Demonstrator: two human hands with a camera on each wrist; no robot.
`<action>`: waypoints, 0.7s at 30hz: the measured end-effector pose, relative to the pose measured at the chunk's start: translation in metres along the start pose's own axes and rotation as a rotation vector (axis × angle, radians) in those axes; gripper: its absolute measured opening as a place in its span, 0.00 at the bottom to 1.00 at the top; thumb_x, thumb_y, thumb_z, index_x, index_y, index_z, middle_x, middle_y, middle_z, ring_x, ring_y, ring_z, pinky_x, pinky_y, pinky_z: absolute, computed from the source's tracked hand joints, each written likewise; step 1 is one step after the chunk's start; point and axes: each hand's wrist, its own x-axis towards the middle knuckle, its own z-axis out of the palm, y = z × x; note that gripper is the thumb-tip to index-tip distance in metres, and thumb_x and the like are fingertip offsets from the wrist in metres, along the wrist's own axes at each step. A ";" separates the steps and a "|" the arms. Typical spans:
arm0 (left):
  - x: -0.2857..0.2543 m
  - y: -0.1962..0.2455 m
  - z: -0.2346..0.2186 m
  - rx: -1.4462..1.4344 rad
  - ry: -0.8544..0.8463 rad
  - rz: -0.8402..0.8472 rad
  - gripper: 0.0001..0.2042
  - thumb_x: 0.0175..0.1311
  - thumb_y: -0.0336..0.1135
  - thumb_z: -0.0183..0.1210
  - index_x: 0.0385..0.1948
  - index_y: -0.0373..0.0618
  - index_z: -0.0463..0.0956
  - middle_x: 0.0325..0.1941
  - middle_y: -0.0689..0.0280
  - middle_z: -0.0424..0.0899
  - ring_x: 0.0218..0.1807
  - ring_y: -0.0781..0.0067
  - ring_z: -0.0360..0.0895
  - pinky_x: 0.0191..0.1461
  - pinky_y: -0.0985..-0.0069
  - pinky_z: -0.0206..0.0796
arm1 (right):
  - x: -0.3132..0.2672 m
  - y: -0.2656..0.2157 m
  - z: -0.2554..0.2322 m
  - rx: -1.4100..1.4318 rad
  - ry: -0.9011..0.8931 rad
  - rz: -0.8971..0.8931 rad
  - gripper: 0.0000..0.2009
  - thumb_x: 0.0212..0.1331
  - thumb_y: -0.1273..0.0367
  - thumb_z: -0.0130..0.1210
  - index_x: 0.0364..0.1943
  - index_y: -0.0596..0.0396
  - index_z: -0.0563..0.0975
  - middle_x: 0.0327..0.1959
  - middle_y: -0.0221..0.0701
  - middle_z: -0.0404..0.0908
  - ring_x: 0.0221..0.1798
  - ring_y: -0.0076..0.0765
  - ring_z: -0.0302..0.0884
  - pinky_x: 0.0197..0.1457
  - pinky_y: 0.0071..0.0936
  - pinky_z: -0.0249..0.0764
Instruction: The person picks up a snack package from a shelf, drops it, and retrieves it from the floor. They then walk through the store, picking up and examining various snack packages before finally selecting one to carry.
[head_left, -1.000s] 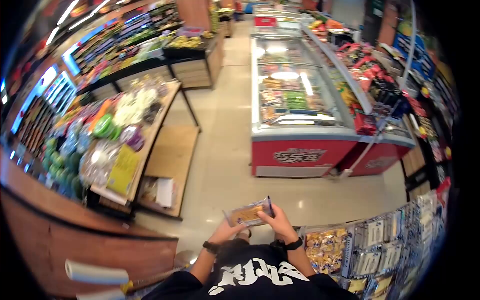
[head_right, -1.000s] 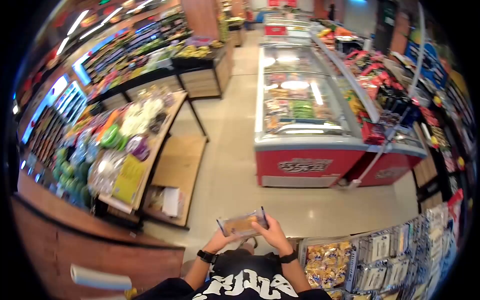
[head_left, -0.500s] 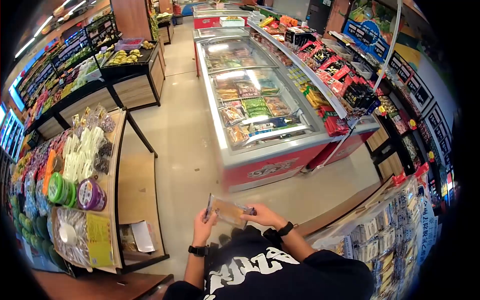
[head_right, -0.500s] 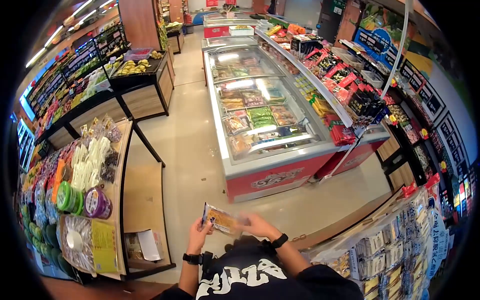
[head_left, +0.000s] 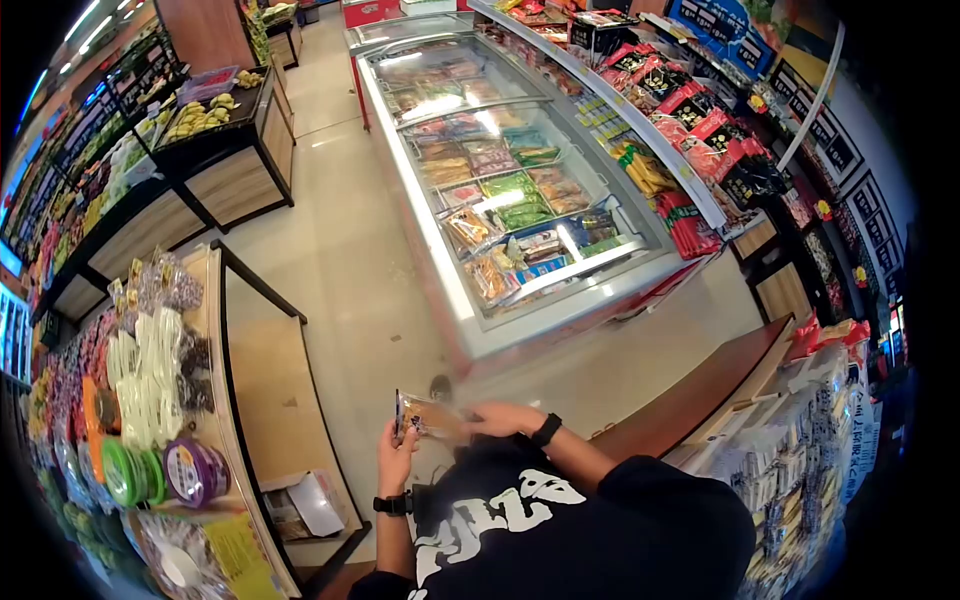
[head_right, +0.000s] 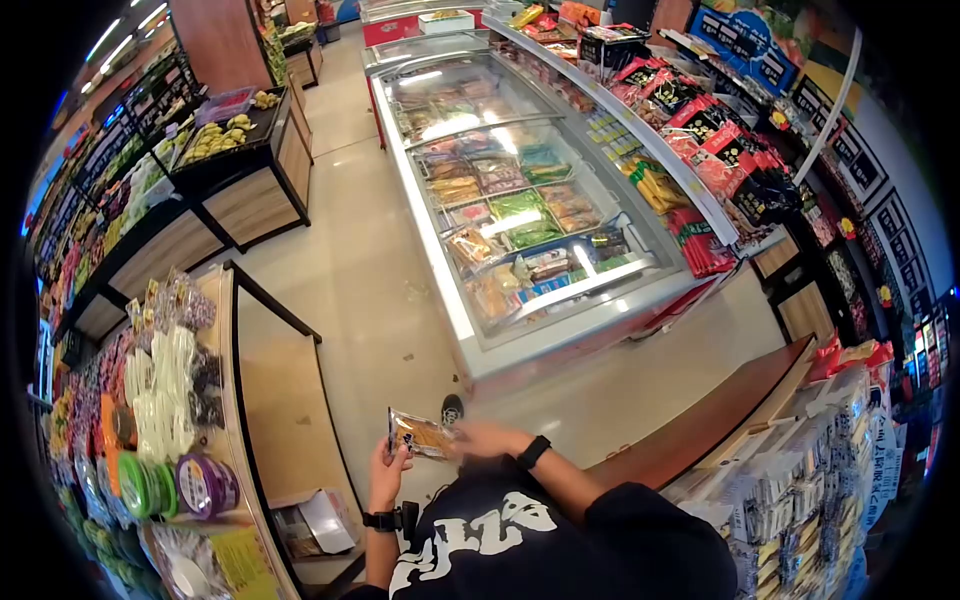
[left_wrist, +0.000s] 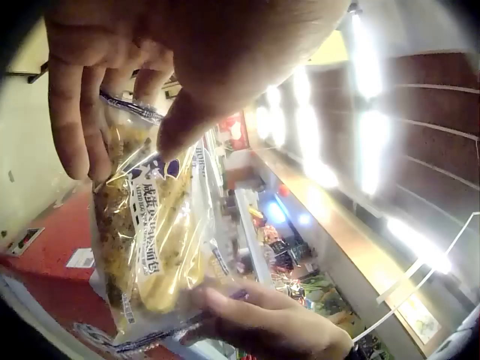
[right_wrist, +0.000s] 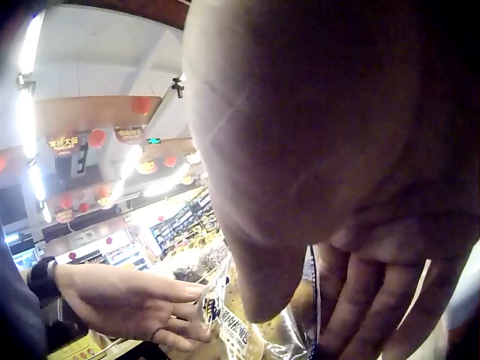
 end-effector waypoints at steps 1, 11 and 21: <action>0.017 0.013 -0.001 0.001 0.001 -0.002 0.16 0.68 0.33 0.58 0.54 0.38 0.70 0.45 0.64 0.82 0.41 0.77 0.81 0.39 0.79 0.74 | 0.018 0.005 -0.012 0.034 0.020 -0.023 0.21 0.62 0.57 0.56 0.49 0.62 0.72 0.42 0.50 0.80 0.44 0.55 0.78 0.47 0.41 0.73; 0.216 0.115 -0.014 0.209 -0.518 -0.049 0.16 0.69 0.30 0.56 0.55 0.34 0.69 0.46 0.61 0.83 0.43 0.71 0.82 0.46 0.76 0.73 | 0.088 0.037 -0.142 0.200 0.001 -0.119 0.26 0.50 0.60 0.69 0.49 0.63 0.75 0.41 0.46 0.80 0.44 0.42 0.77 0.48 0.37 0.71; 0.370 0.105 0.095 0.457 -0.866 0.018 0.17 0.69 0.30 0.56 0.55 0.31 0.69 0.45 0.59 0.81 0.40 0.71 0.84 0.38 0.79 0.75 | 0.071 0.069 -0.149 0.633 0.979 0.421 0.17 0.52 0.62 0.68 0.41 0.58 0.78 0.31 0.33 0.80 0.35 0.29 0.75 0.41 0.28 0.72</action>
